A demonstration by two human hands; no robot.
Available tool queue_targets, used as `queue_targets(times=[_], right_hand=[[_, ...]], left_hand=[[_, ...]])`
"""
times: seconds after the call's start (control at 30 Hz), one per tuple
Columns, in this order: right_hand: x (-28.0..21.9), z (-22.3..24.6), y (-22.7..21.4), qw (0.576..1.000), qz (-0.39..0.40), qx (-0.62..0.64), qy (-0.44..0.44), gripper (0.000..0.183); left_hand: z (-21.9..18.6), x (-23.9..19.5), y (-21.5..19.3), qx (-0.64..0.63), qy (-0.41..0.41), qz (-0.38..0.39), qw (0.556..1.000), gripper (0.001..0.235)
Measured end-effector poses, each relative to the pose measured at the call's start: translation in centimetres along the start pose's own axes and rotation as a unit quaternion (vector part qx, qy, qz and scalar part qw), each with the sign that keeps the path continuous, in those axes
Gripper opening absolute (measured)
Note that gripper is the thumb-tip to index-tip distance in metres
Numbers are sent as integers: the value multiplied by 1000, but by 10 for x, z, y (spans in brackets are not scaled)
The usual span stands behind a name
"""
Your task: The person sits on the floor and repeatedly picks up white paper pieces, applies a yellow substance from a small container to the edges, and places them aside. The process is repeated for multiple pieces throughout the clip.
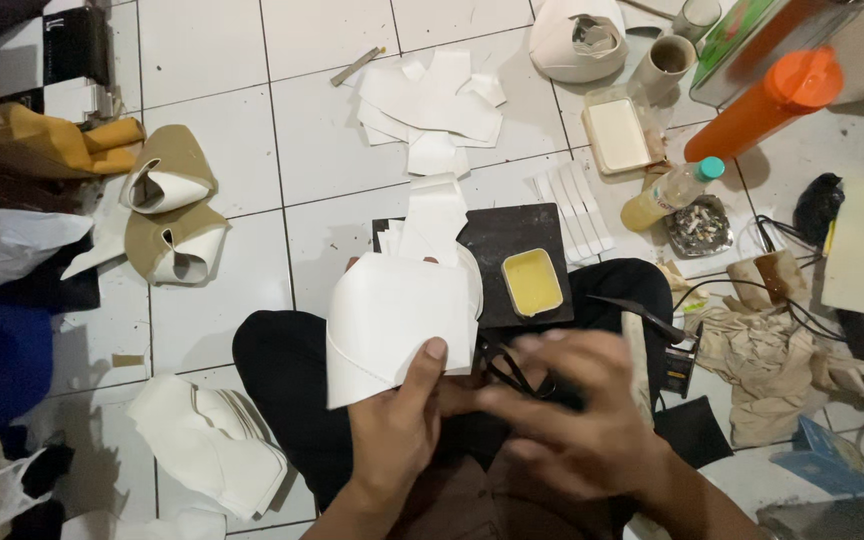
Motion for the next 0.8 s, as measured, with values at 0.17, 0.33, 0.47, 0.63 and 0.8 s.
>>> queue_targets(times=[0.17,0.33,0.47,0.63,0.8], right_hand=[[-13,-104,18,779,-129,537,296,84],[11,-88,64,668,46,687,284,97],[14,-105,54,751,-21,546,370,97],[14,-120,70,724,-8,572,387,105],[2,-169,52,772,-134,559,270,82]], left_hand=[[38,-3,-9,378,-84,242,890,59],[78,-22,26,408,-214,454,763,49],[90,-30,38,272,-326,507,750,61],[63,38,37,224,-308,324,866,77],[85,137,13,139,-212,288,923,84]])
Point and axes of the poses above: each hand's wrist, its own x-axis towards the middle knuckle, its own y-axis out of the palm, z = x × y, the point moved 10 cm from there along x, towards the middle knuckle, and after that the axes turned 6 degrees about z, right-handed, at the moved point
